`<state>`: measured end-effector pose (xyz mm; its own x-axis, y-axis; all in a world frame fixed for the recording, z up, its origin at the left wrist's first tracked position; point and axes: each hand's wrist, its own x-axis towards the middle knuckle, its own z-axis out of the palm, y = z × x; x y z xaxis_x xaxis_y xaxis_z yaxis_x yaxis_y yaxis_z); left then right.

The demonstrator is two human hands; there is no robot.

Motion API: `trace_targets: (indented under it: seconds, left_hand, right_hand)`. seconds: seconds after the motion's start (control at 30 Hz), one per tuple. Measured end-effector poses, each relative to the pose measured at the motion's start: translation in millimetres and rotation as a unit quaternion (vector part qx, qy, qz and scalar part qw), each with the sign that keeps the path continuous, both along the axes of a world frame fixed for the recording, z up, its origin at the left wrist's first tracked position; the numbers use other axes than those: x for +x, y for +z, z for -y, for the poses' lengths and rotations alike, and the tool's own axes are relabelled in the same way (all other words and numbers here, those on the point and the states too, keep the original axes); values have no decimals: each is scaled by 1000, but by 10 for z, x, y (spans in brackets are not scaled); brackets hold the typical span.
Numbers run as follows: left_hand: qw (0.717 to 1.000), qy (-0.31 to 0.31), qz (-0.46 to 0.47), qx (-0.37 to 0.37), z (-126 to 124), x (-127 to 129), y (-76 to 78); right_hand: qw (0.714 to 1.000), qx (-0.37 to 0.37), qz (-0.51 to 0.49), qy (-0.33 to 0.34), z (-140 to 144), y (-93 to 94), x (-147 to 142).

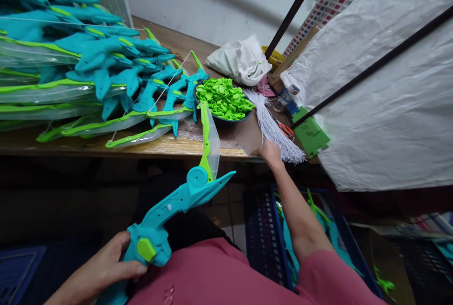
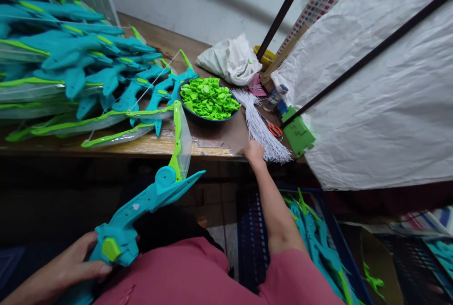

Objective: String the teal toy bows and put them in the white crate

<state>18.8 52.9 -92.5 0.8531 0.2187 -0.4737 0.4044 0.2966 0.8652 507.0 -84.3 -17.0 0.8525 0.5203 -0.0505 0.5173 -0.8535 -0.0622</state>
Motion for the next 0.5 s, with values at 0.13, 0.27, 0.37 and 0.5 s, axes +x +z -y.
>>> trace_targets:
  seconds: [0.13, 0.27, 0.37, 0.5]
  left_hand:
    - [993, 20, 55, -105, -109, 230, 102]
    - [987, 39, 60, -142, -166, 520, 122]
    - [984, 49, 69, -158, -163, 614, 54]
    - [982, 43, 79, -166, -135, 519, -23]
  right_hand:
    - [970, 135, -164, 122, -117, -188, -931]
    - [861, 204, -398, 243, -61, -535, -2150]
    - [763, 217, -549, 263, 49, -746, -2705]
    - [635, 232, -713, 187, 73, -926, -2840]
